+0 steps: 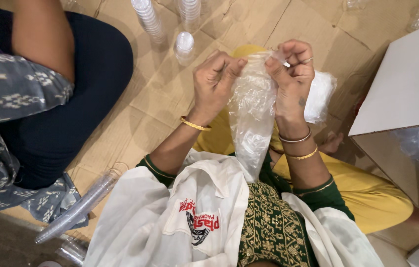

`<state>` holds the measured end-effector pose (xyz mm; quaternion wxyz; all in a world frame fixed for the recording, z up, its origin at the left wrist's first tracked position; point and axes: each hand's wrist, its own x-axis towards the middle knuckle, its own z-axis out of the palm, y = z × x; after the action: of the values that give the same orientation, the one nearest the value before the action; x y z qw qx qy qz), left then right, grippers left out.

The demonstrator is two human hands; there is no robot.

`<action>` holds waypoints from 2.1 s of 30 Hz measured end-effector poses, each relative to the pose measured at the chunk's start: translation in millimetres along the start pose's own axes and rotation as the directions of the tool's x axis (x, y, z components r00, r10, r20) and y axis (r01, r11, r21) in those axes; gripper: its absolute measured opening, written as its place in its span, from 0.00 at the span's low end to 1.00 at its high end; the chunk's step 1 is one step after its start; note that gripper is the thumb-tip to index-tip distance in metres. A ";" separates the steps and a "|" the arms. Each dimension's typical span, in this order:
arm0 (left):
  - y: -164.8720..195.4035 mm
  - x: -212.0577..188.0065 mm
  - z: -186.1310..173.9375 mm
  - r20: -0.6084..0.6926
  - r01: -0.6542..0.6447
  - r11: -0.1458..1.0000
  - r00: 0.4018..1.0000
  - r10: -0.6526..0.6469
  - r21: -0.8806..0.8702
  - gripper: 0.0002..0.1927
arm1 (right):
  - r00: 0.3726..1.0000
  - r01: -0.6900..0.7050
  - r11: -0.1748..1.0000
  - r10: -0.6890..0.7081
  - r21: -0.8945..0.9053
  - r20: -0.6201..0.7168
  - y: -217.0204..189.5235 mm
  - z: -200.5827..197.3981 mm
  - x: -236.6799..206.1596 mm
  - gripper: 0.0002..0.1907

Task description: The person sits on the floor of a packing area and places clear plastic cups one at a time into a clear plastic bag, then ties the bag closed and sets filled bags aside near a cardboard box while other workers handle cups nearby.

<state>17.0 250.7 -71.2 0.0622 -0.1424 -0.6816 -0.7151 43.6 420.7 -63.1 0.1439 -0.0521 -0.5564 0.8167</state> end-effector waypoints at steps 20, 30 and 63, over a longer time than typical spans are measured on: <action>-21.4 -12.6 -50.9 0.384 0.451 0.650 0.888 -0.254 -0.612 0.09 | 0.884 -0.460 0.866 0.427 0.197 0.191 32.0 -26.6 14.7 0.12; -127.4 37.6 -80.3 -0.361 0.142 0.990 0.922 -0.140 -0.020 0.04 | 0.883 0.265 0.582 0.174 -0.769 0.435 139.0 31.6 119.5 0.11; -200.8 80.2 -96.3 -0.441 0.136 0.752 0.870 0.221 0.645 0.48 | 0.970 -0.202 0.978 0.192 0.050 0.150 14.6 -42.0 34.7 0.13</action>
<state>-127.6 176.3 -243.1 0.2963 0.0592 -0.8459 -0.4394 18.3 463.5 -89.7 0.0230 -0.0430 -0.5306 0.8462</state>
